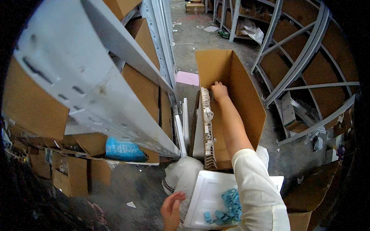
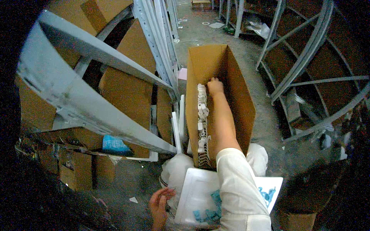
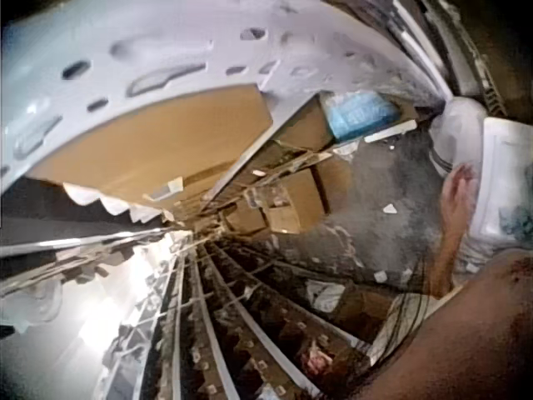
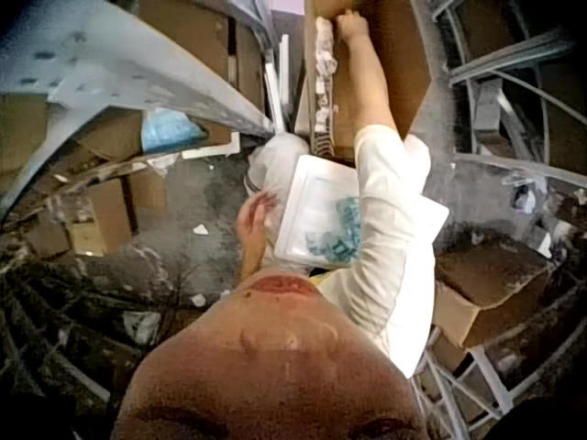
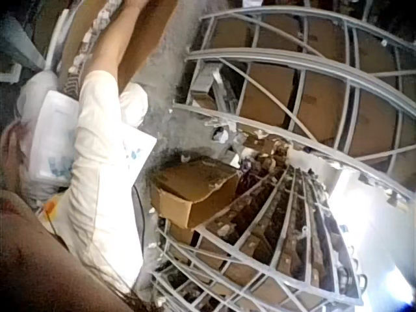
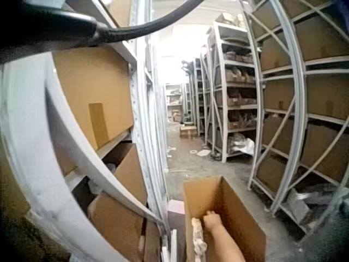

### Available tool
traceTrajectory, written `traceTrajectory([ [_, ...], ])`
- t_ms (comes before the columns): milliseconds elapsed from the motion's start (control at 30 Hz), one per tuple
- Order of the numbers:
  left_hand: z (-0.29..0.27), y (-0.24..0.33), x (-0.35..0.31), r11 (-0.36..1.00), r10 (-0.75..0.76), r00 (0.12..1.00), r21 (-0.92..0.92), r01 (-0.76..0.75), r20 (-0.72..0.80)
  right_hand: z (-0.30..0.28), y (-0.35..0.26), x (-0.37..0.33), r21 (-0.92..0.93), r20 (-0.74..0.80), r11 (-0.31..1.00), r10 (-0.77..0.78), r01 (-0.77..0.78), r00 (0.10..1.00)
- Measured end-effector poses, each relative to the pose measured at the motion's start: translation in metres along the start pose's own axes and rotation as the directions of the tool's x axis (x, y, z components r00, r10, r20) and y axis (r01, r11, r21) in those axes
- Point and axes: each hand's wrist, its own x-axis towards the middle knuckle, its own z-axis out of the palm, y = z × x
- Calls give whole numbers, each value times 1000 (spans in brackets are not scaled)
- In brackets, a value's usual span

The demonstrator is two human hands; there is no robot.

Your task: The person sits on the floor and assembles small light-blue plastic clips by hand. They pick up individual pieces from a white tray, interlock them, and place the finished assemblies into a cardboard box.

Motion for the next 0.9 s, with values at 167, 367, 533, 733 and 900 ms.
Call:
traceTrajectory([
  [167,-1,1,2,998,-44,999,-39,45,20,16,-3,3,194,-21,978,87,-82,996],
  [367,8,7,8,989,-108,994,105,107,4,20,8,2,296,58,955,-35,16,998],
  [533,11,9,10,986,-126,992,106,124,11,19,12,-4,419,-36,908,39,-21,999],
  [733,10,11,10,985,-129,992,121,126,16,23,12,-6,505,-104,862,109,-41,989],
  [900,9,12,9,986,-126,992,112,123,24,35,17,-10,529,-156,849,76,19,985],
])
